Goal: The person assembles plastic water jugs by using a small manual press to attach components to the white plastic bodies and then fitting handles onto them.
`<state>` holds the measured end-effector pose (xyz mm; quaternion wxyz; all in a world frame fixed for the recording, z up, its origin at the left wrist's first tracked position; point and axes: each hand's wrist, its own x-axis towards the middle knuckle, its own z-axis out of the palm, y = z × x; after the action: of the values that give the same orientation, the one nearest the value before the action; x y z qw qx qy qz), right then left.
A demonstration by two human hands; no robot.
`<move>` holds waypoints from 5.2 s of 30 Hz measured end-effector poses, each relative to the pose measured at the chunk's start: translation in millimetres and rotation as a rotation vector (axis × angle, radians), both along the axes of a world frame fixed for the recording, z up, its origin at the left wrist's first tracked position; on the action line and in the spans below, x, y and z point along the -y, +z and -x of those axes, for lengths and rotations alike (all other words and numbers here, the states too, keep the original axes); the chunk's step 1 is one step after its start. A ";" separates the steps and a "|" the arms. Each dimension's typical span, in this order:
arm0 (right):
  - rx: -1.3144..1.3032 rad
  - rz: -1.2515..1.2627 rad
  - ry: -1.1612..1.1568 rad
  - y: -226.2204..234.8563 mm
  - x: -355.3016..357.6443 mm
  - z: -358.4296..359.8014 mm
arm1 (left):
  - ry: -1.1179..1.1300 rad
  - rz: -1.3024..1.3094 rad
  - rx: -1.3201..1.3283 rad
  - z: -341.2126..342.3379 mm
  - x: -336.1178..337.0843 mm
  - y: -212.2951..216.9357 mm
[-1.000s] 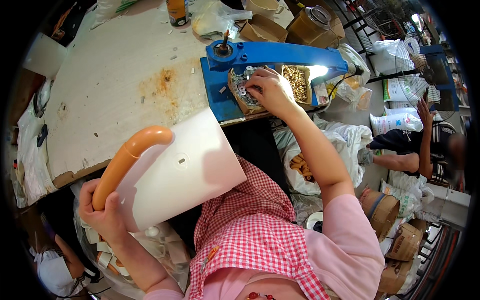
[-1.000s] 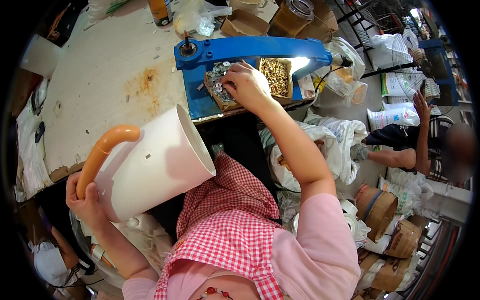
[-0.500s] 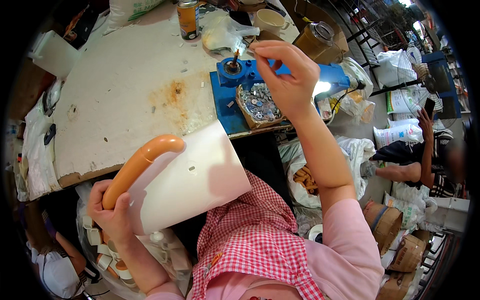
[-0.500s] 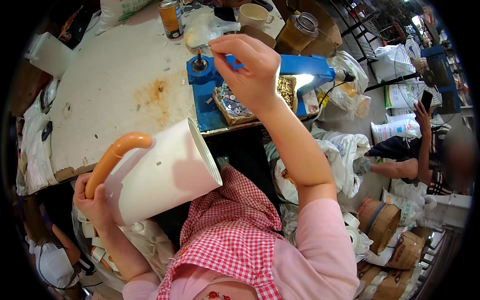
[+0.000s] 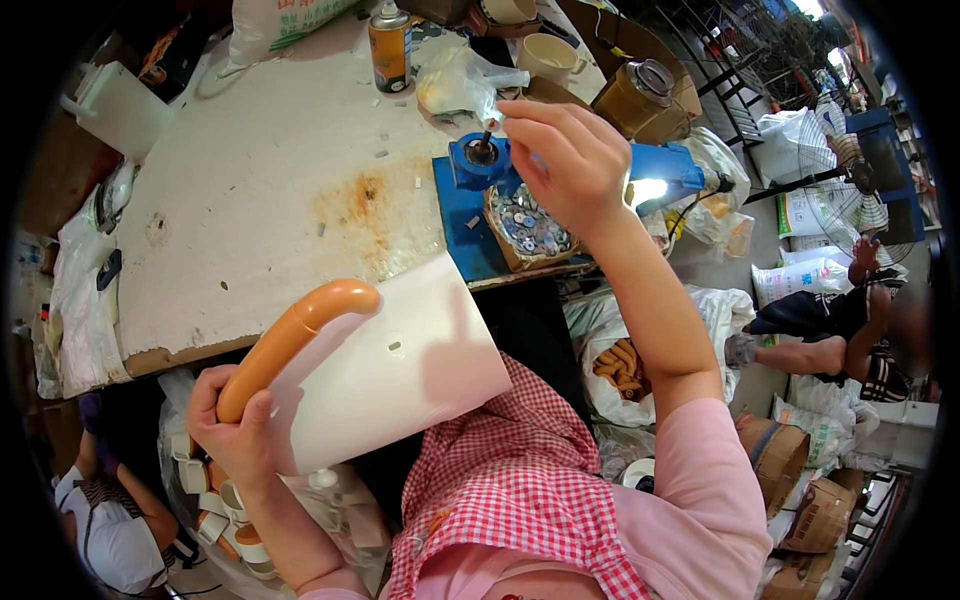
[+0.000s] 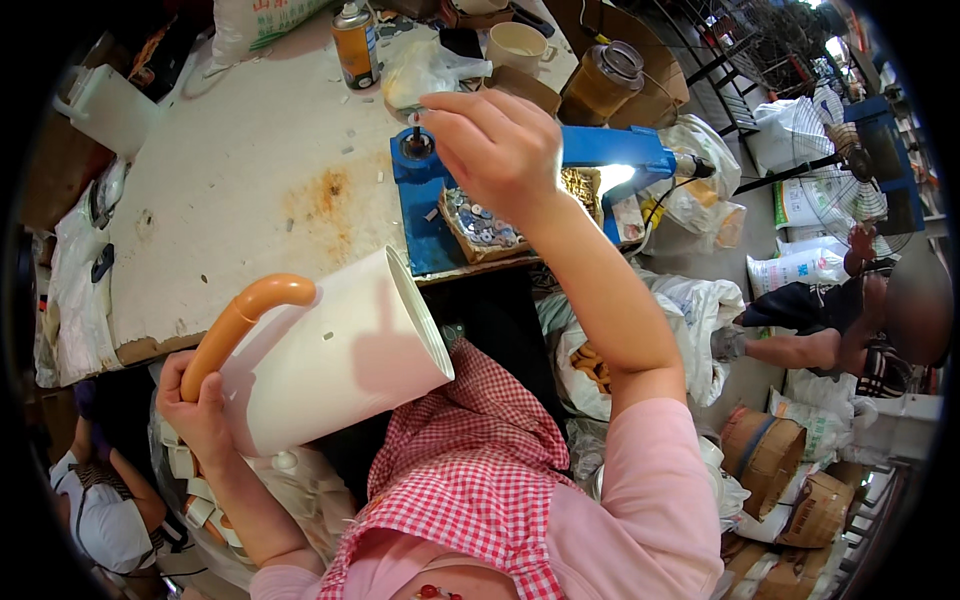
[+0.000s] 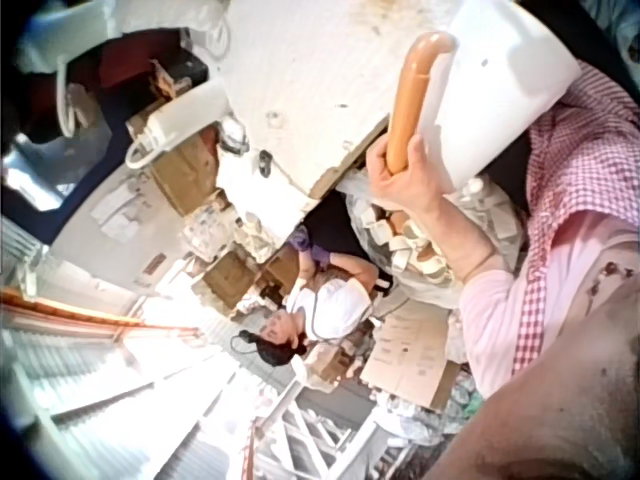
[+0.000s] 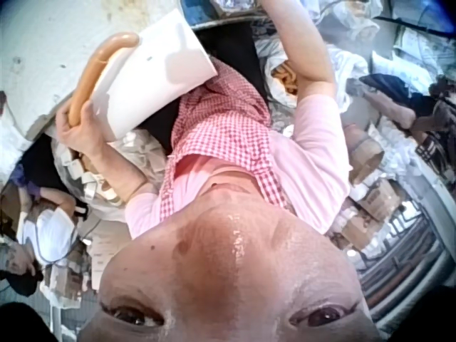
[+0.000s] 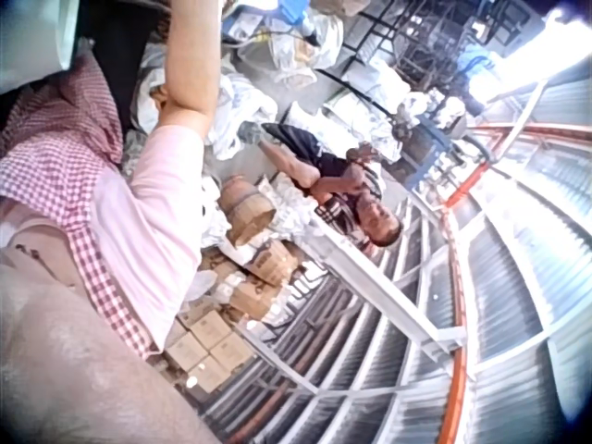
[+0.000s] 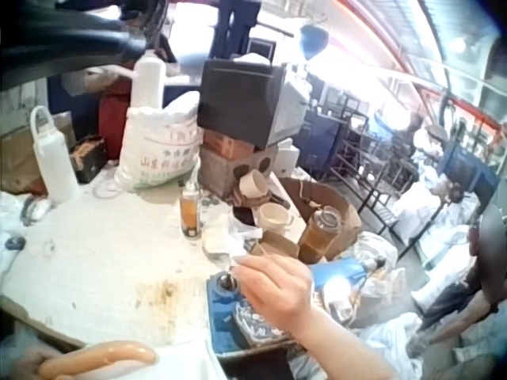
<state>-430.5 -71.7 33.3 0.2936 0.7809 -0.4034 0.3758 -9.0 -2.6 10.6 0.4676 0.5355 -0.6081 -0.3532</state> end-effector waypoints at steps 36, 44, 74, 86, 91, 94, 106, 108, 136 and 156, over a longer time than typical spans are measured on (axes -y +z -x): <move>1.602 -0.838 0.346 -33.5 -50.7 -17.2 | -0.112 0.186 0.153 166.6 147.2 62.0; 1.601 -0.926 0.344 -27.9 -45.9 -14.5 | -0.410 0.479 1.104 236.7 163.8 103.2; 1.525 -1.042 0.348 -27.1 -38.8 6.9 | -0.678 0.158 0.744 239.1 149.5 113.0; 1.501 -1.041 0.331 -27.0 -39.4 9.8 | -0.658 0.022 0.679 240.9 143.1 118.6; 1.485 -1.040 0.314 -28.4 -38.5 7.3 | -0.673 0.051 0.694 241.2 140.2 118.9; 1.491 -1.028 0.290 -30.2 -37.9 7.0 | -0.684 0.105 0.721 242.4 139.6 117.8; 1.518 -1.053 0.310 -26.3 -39.1 6.1 | -0.626 0.249 1.018 253.2 130.6 121.3; 1.532 -1.046 0.346 -27.7 -38.1 4.2 | -0.620 0.256 1.029 252.5 129.6 122.4; 1.302 -0.482 -0.039 -47.6 -98.8 18.2 | -0.945 0.195 0.810 208.4 215.4 83.4; 0.142 -1.016 -2.050 -111.9 -730.5 99.6 | -0.645 -0.175 0.469 144.2 -82.9 59.9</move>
<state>-530.1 658.9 -78.5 0.0890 0.0903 -0.9708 -0.2034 -153.3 80.3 70.5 0.1342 0.4213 -0.8025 -0.4006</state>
